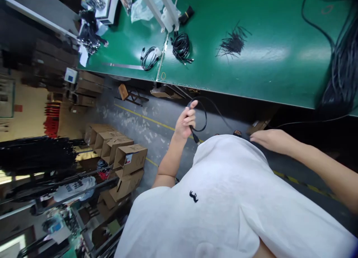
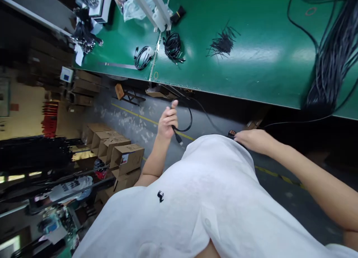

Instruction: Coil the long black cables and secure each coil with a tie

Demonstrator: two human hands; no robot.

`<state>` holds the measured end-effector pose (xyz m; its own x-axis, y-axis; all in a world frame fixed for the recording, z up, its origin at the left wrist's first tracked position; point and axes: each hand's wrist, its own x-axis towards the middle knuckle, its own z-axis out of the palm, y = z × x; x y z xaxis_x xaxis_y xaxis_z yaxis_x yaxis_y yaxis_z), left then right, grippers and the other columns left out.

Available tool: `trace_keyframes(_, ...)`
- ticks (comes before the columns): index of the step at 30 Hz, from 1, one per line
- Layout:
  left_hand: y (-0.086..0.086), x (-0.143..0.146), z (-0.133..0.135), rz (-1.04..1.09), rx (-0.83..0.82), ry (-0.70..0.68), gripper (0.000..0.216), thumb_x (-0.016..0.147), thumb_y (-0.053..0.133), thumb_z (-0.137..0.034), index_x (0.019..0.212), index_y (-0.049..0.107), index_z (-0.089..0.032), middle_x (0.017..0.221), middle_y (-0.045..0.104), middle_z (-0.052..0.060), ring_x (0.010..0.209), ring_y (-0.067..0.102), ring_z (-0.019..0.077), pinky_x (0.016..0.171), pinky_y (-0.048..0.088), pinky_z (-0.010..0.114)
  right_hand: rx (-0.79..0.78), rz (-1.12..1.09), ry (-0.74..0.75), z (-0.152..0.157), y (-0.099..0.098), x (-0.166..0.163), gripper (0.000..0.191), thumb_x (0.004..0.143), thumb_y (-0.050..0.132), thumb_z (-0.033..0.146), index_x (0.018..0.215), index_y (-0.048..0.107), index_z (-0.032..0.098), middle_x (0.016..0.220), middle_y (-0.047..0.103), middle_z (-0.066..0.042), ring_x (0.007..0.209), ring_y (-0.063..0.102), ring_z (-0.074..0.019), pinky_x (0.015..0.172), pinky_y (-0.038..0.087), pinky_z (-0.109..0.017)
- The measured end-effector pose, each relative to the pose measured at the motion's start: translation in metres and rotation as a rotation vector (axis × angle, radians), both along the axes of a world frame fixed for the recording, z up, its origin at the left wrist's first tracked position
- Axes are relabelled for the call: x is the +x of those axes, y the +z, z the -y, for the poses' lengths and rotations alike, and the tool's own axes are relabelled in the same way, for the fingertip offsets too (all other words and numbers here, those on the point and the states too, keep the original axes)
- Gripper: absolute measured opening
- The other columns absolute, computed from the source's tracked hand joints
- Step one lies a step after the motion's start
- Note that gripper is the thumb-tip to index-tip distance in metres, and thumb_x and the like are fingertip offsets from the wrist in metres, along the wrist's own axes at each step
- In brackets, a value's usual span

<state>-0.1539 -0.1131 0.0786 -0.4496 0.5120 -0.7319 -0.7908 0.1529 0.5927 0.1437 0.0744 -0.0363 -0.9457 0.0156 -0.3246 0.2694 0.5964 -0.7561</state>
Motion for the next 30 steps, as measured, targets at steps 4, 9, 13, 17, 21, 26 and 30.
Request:
trace_keyframes(4,-0.024,0.029,-0.011,0.014,0.007,-0.346,0.027,0.085,0.070,-0.039,0.095,0.065,-0.013,0.076,0.067,0.003,0.065,0.065,0.0086,0.056,0.048,0.015,-0.127,-0.168,0.166,0.023,0.078,-0.054,0.044,0.101,0.033,0.048,0.089,0.067,0.021,0.079,0.070,-0.006,0.068,0.062,-0.0180,0.062,0.037,-0.029)
trace_keyframes(9,-0.026,0.061,-0.003,0.197,0.139,-0.727,0.047,0.073,0.079,-0.053,0.088,0.065,-0.011,0.060,0.063,0.002,0.048,0.057,0.0091,0.050,0.046,0.020,-0.180,-0.132,0.004,-0.004,0.091,-0.099,0.043,0.097,0.038,0.051,0.083,0.066,0.021,0.079,0.068,-0.003,0.071,0.060,-0.0158,0.065,0.038,-0.026)
trace_keyframes(13,-0.010,0.050,0.008,0.301,0.134,-0.543,0.037,0.081,0.072,-0.050,0.077,0.064,-0.014,0.041,0.033,-0.010,0.030,0.022,0.0010,0.034,0.022,0.015,-0.301,-0.059,-0.157,-0.037,0.031,-0.077,0.048,0.093,0.040,0.059,0.082,0.066,0.021,0.082,0.069,-0.003,0.073,0.059,-0.0159,0.070,0.041,-0.027)
trace_keyframes(17,0.005,0.015,0.017,0.087,0.061,-0.053,0.038,0.099,0.047,-0.045,0.079,0.065,-0.018,0.042,0.024,-0.010,0.029,0.010,0.0001,0.031,0.011,0.014,-0.093,0.042,-0.441,-0.061,-0.037,-0.018,0.047,0.095,0.038,0.055,0.085,0.066,0.019,0.084,0.070,-0.009,0.068,0.057,-0.0174,0.070,0.042,-0.030)
trace_keyframes(21,0.007,-0.003,0.015,-0.003,0.004,0.088,0.025,0.101,0.045,-0.030,0.098,0.068,-0.021,0.060,0.051,-0.006,0.036,0.032,-0.0021,0.035,0.022,0.010,0.078,-0.015,-0.121,-0.027,-0.040,0.009,0.037,0.099,0.039,0.042,0.083,0.066,0.022,0.088,0.072,-0.009,0.073,0.062,-0.0210,0.068,0.039,-0.032)
trace_keyframes(26,-0.015,0.015,-0.002,-0.021,-0.006,-0.191,0.014,0.091,0.063,-0.028,0.094,0.066,-0.014,0.081,0.068,0.001,0.058,0.060,0.0033,0.044,0.037,0.011,0.161,-0.291,0.295,0.035,0.031,-0.038,0.037,0.102,0.038,0.034,0.080,0.063,0.019,0.075,0.065,-0.006,0.064,0.056,-0.0175,0.064,0.032,-0.032)
trace_keyframes(30,-0.025,0.035,-0.010,-0.036,-0.007,-0.414,0.031,0.080,0.075,-0.041,0.090,0.062,-0.014,0.082,0.071,0.003,0.071,0.069,0.0112,0.062,0.051,0.019,0.191,-0.342,0.312,0.032,0.065,-0.077,0.035,0.102,0.036,0.031,0.086,0.064,0.019,0.078,0.063,-0.006,0.064,0.054,-0.0152,0.058,0.026,-0.028)
